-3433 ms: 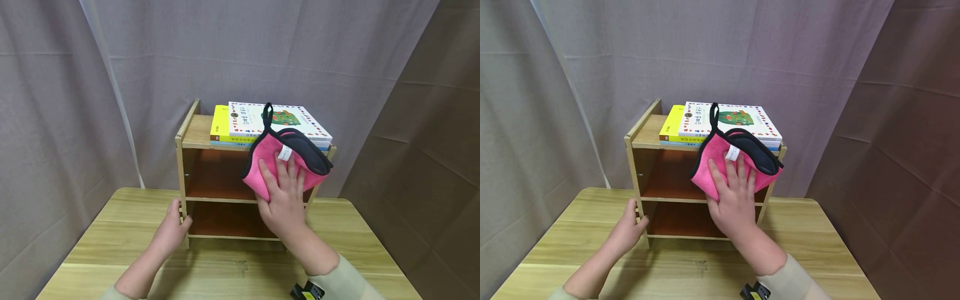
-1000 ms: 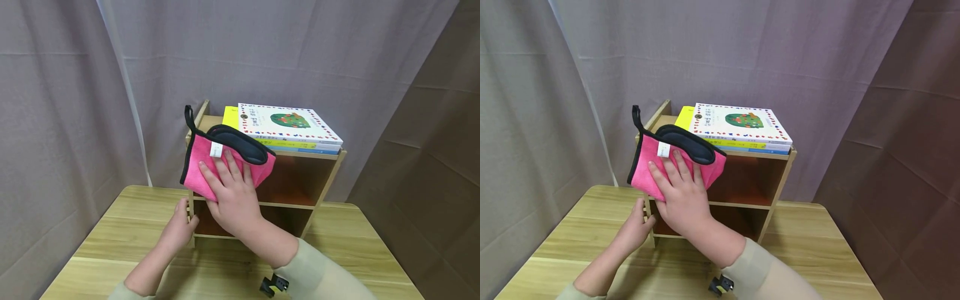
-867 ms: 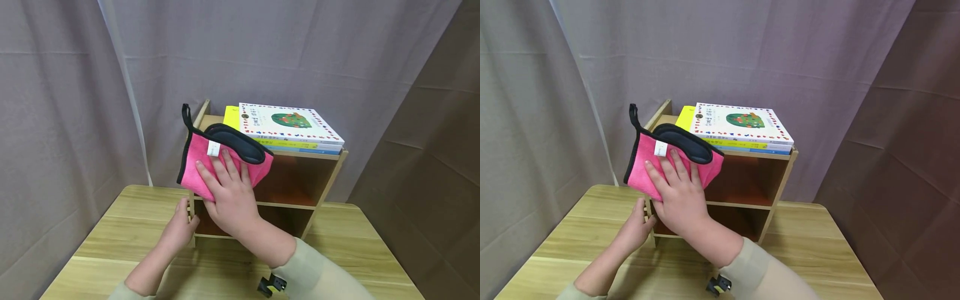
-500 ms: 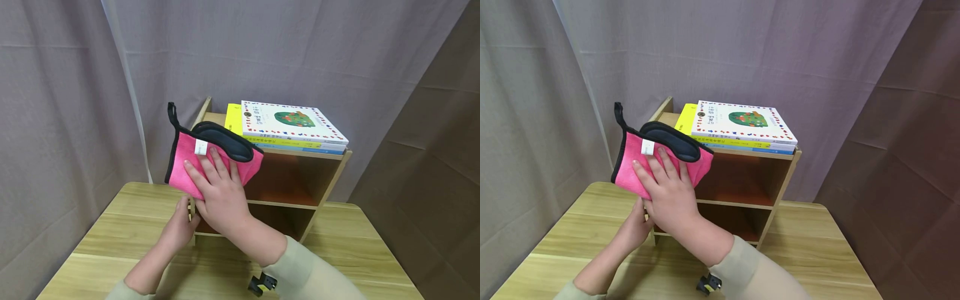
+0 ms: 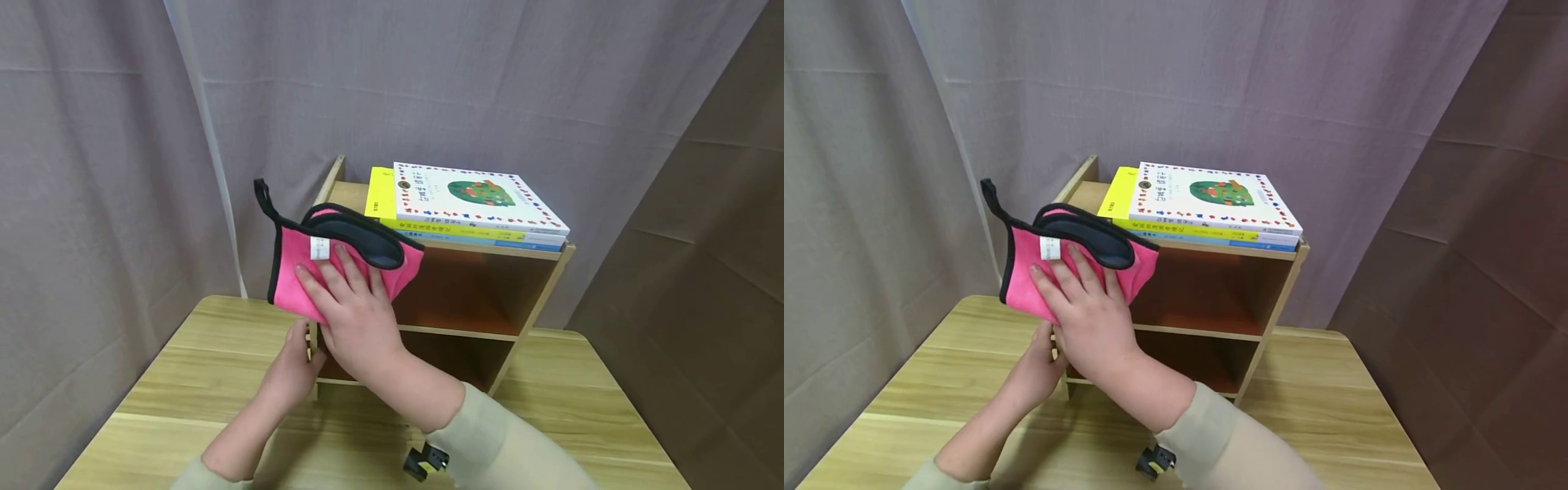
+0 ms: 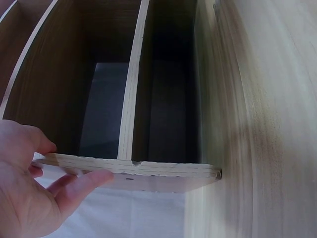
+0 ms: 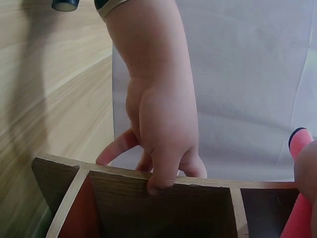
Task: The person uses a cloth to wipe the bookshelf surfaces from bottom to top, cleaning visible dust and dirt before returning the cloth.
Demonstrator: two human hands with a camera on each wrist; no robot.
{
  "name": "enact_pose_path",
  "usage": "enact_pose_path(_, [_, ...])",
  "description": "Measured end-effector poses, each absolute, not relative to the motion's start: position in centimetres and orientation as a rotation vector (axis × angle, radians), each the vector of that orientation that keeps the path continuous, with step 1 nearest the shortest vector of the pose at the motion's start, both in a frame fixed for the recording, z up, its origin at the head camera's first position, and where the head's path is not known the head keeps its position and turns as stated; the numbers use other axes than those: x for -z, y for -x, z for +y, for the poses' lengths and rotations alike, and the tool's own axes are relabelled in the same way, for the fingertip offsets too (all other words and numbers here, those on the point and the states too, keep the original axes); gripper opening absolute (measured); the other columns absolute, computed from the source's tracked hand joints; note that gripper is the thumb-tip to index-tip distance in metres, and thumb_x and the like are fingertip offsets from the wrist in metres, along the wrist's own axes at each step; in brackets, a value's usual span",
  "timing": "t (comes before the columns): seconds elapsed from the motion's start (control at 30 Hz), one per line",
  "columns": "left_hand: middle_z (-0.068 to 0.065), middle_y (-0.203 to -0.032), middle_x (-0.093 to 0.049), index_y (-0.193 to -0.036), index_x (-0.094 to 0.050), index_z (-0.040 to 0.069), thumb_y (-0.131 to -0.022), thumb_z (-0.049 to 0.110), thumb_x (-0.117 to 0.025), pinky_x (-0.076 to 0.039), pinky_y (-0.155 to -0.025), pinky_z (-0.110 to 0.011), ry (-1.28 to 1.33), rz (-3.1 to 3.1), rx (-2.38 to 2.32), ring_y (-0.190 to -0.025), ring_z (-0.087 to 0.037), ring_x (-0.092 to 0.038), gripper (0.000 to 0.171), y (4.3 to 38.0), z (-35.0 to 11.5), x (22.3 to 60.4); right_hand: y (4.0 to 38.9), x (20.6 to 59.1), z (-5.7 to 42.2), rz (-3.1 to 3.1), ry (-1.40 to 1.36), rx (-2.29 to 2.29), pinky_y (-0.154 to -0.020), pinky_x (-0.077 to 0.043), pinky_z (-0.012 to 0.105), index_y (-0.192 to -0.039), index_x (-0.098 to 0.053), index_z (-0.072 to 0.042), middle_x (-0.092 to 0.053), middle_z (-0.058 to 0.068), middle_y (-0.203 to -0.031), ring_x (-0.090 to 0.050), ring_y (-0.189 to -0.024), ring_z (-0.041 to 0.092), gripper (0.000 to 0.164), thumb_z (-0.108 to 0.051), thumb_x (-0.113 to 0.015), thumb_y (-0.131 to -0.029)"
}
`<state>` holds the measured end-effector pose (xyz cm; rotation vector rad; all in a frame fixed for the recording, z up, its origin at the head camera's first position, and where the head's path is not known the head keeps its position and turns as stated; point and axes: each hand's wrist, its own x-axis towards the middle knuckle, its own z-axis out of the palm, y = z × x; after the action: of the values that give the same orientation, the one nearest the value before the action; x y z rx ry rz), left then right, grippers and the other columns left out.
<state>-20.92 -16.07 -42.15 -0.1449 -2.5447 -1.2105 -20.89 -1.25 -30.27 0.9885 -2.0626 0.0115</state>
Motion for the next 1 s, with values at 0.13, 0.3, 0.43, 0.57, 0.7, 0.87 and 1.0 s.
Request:
enact_pose_path(0.13, [-0.022, -0.138, -0.045, -0.146, -0.031, 0.014, -0.092, 0.008, -0.057, -0.048, -0.091, -0.052, 0.144, -2.554, 1.198, -0.111, -0.034, -0.054, 0.061, 20.9, -16.1, 42.2, 20.9, 30.6, -1.3, -2.062, -1.019, -0.02, -0.118, -0.01, 0.056, -0.148, -0.048, -0.022, -0.044, 0.004, -0.148, -0.019, -0.148, 0.028, 0.066, -0.03, -0.072, -0.087])
enact_pose_path(0.3, [-0.021, -0.141, -0.043, -0.151, -0.025, 0.018, -0.097, 0.014, -0.055, -0.049, -0.091, -0.052, 0.129, -2.579, 1.201, -0.108, -0.033, -0.055, 0.063, 20.9, -16.1, 42.2, 21.1, 31.1, -1.3, -2.064, -1.039, -0.025, -0.117, -0.014, 0.057, -0.145, -0.051, -0.023, -0.048, 0.002, -0.144, -0.021, -0.148, 0.028, 0.061, -0.028, -0.071, -0.088])
enact_pose_path(0.43, [-0.02, -0.14, -0.043, -0.152, -0.024, 0.014, -0.097, 0.014, -0.054, -0.048, -0.092, -0.052, 0.13, -2.577, 1.201, -0.11, -0.033, -0.055, 0.063, 20.9, -16.1, 42.2, 21.3, 31.5, -1.2, -2.056, -1.057, -0.014, -0.117, -0.015, 0.057, -0.144, -0.054, -0.023, -0.049, 0.002, -0.144, -0.024, -0.147, 0.029, 0.058, -0.029, -0.071, -0.088])
enact_pose_path(0.57, [-0.019, -0.138, -0.044, -0.151, -0.026, 0.009, -0.097, 0.012, -0.054, -0.049, -0.087, -0.048, 0.134, -2.579, 1.182, -0.103, -0.03, -0.055, 0.062, 20.8, -16.1, 42.2, 21.6, 31.9, -1.1, -2.052, -1.086, -0.016, -0.118, -0.011, 0.056, -0.143, -0.055, -0.024, -0.049, 0.002, -0.145, -0.024, -0.146, 0.029, 0.059, -0.03, -0.072, -0.087])
enact_pose_path(0.7, [-0.018, -0.132, -0.046, -0.15, -0.027, 0.005, -0.095, 0.011, -0.054, -0.048, -0.082, -0.046, 0.13, -2.59, 1.172, -0.096, -0.029, -0.053, 0.062, 20.7, -16.1, 42.2, 21.8, 32.3, -0.8, -2.047, -1.12, -0.037, -0.118, -0.009, 0.055, -0.142, -0.056, -0.025, -0.047, 0.002, -0.147, -0.024, -0.146, 0.029, 0.059, -0.03, -0.074, -0.086])
enact_pose_path(0.87, [-0.022, -0.138, -0.047, -0.149, -0.031, 0.0, -0.092, 0.009, -0.055, -0.046, -0.094, -0.05, 0.131, -2.578, 1.189, -0.109, -0.031, -0.053, 0.063, 20.7, -16.0, 42.3, 22.1, 32.7, -0.4, -2.032, -1.167, -0.068, -0.117, -0.014, 0.056, -0.137, -0.062, -0.025, -0.049, 0.002, -0.144, -0.027, -0.145, 0.029, 0.055, -0.027, -0.077, -0.085])
enact_pose_path(1.0, [-0.02, -0.136, -0.051, -0.144, -0.038, 0.001, -0.09, 0.004, -0.055, -0.043, -0.1, -0.051, 0.172, -2.528, 1.222, -0.118, -0.031, -0.052, 0.057, 20.7, -16.1, 42.3, 22.1, 33.0, -0.2, -2.033, -1.198, -0.069, -0.116, -0.016, 0.059, -0.131, -0.066, -0.024, -0.052, 0.002, -0.138, -0.029, -0.144, 0.03, 0.047, -0.023, -0.075, -0.086])
